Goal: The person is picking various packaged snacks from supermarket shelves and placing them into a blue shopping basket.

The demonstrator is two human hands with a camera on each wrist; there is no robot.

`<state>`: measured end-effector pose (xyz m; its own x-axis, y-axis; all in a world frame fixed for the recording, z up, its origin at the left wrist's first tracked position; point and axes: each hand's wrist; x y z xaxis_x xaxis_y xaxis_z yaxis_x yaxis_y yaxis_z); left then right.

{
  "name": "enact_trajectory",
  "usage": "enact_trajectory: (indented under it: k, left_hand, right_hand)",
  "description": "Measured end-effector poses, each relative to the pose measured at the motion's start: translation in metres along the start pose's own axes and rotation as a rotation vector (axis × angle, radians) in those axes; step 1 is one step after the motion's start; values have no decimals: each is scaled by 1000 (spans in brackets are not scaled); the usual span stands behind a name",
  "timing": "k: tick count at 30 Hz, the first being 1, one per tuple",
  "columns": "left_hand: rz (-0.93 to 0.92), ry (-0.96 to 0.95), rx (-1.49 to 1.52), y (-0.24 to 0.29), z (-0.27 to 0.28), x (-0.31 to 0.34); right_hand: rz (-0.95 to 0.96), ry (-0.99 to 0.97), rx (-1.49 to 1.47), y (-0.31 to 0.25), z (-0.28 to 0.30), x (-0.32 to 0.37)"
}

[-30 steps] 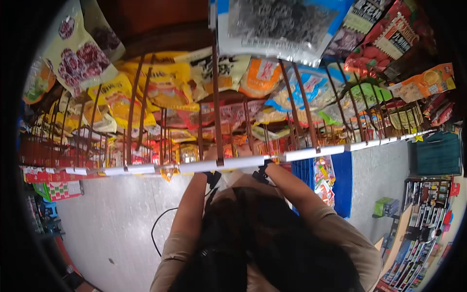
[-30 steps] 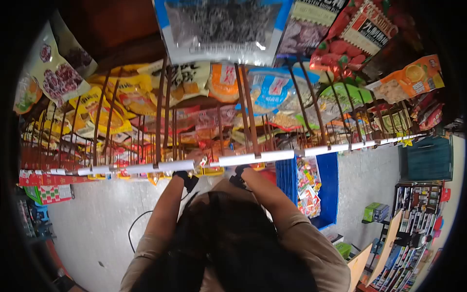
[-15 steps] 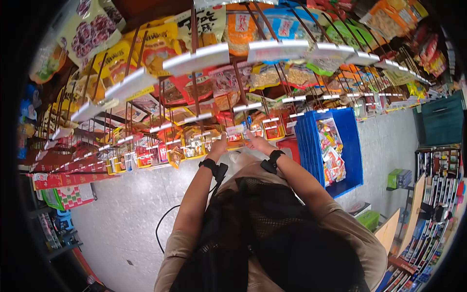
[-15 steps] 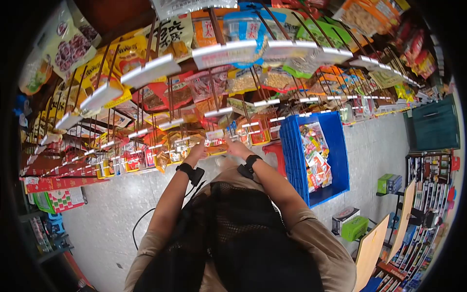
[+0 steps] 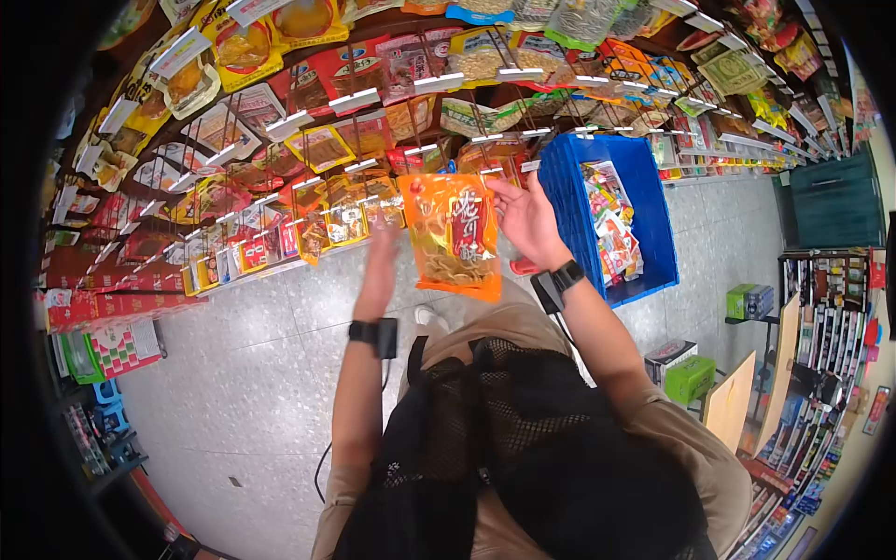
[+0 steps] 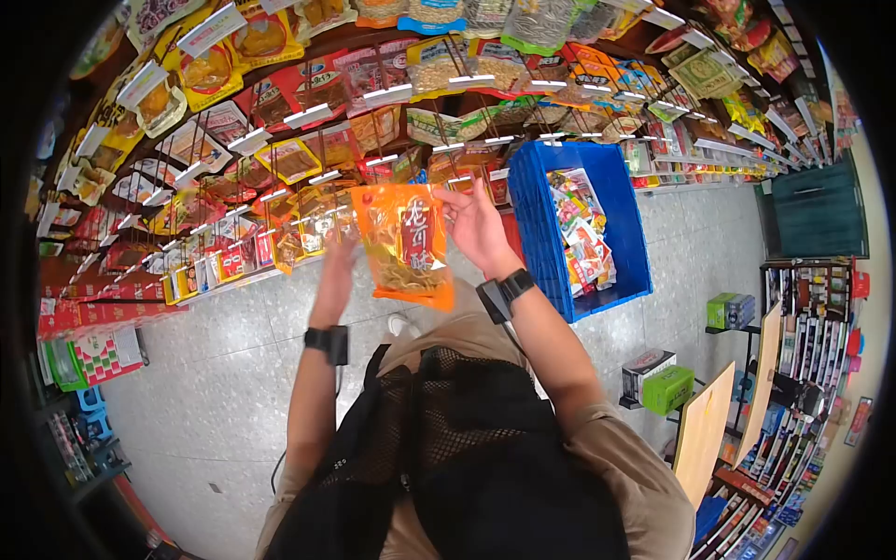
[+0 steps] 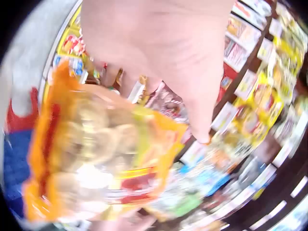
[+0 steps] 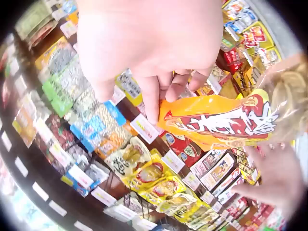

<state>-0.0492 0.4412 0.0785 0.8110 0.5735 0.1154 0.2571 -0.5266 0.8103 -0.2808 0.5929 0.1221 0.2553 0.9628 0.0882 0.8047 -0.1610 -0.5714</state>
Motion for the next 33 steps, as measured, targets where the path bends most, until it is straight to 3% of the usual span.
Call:
enact_trajectory:
  k: [1, 3, 4, 7, 12, 15, 16, 19, 21, 26, 29, 33]
  left_hand:
    - [46, -135, 42, -27, -1, 3]
    - [256, -168, 57, -59, -25, 22]
    - [363, -181, 65, -70, -37, 31]
    - [451, -118, 51, -91, -56, 53]
    - [319, 99, 58, -125, -113, 81]
    - [308, 205, 32, -151, -159, 99]
    - [272, 180, 98, -155, -182, 103]
    - [220, 234, 71, -187, -225, 127]
    - [172, 313, -33, -190, -259, 139]
    - [52, 435, -118, -204, -316, 176]
    - [-50, 501, -192, -210, -353, 198]
    - [-129, 610, -168, -244, -386, 231]
  right_hand:
    - [1, 50, -22, 3, 3, 9]
    - [4, 148, -65, 9, 6, 21]
    - [42, 151, 19, 12, 11, 30]
    - [35, 234, 338, 16, 30, 74]
    - [-331, 259, 730, 4, 80, 156]
    - [-435, -57, 689, -9, 124, 194]
    - [-388, -45, 638, -17, 124, 206]
    - [-479, -138, 568, -45, 134, 228]
    - [-458, -248, 661, -42, 164, 240]
    - [-469, -443, 554, -68, 160, 269]
    - [-479, -539, 610, -77, 158, 284]
    - [-317, -700, 876, -89, 162, 311]
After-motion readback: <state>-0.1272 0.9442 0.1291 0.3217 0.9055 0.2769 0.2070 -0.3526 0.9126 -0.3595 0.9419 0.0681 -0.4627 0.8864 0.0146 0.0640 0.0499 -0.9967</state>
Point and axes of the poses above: each hand's wrist, its own x-axis away from the middle knuckle, its own z-axis out of the back of the hand, y = z × x, and after that the axes turned 10 degrees about -y, right-handed
